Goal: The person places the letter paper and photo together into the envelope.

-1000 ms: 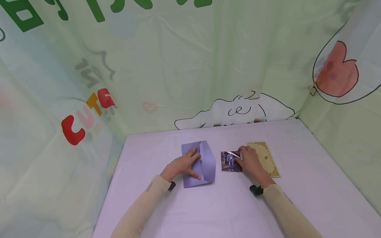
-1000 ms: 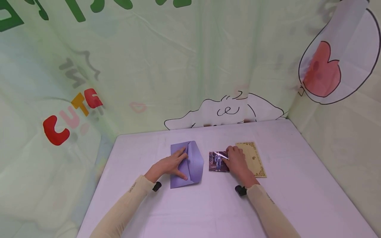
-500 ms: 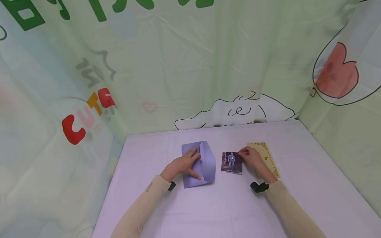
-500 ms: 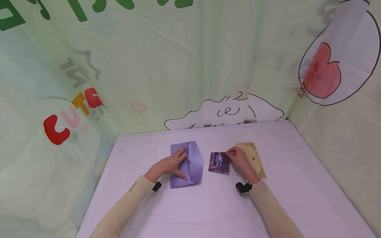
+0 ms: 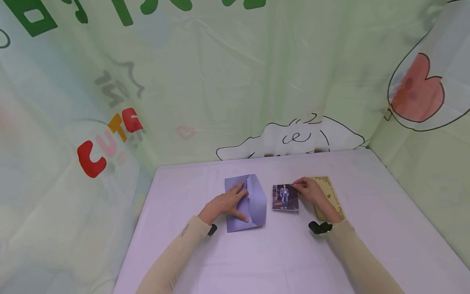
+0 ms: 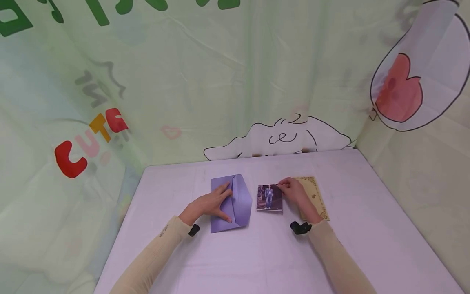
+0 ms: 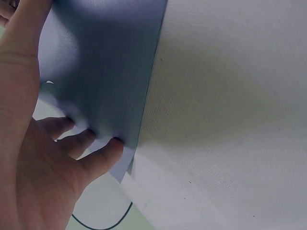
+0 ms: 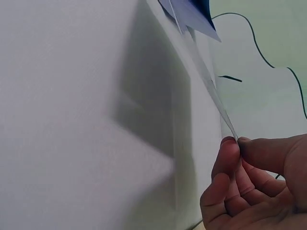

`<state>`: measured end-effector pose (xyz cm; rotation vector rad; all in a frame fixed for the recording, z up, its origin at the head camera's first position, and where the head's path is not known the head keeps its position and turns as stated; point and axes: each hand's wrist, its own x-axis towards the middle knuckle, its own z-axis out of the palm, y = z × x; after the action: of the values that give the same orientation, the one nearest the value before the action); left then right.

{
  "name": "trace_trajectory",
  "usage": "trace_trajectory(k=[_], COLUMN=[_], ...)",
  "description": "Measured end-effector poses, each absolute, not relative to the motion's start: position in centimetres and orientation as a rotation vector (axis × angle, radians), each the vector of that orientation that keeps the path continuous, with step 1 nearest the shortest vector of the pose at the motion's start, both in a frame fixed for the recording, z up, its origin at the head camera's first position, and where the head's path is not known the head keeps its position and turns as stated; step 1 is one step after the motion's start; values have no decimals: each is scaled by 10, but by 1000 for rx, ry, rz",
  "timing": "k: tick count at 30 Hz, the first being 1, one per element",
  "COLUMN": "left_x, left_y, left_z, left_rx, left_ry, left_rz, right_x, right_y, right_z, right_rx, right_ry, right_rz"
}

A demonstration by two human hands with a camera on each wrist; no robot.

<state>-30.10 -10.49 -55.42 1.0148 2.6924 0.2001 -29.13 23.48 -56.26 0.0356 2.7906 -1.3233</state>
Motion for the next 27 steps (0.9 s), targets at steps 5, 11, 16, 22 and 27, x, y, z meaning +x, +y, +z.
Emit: trace_trajectory(k=[5, 11, 16, 22, 27], left_x=[-303, -303, -303, -302, -302], left_y=[-104, -104, -103, -103, -104], left_z=[-558, -559, -557, -556, -556], left_rx=[996, 983, 992, 988, 990], left_ry=[2691, 2689, 2690, 2686, 2687], left_rz=[193, 205, 204, 197, 212], right_x=[-293, -295, -298, -301, -301], right_y=[229, 221, 215, 206, 195], right_z=[-562, -560, -560, -565, -566], right_rx=[23, 5, -29, -67, -88], right_ry=[2780, 2756, 2763, 2732, 2698], right_rz=[-1352, -1387, -1399, -1449, -1465])
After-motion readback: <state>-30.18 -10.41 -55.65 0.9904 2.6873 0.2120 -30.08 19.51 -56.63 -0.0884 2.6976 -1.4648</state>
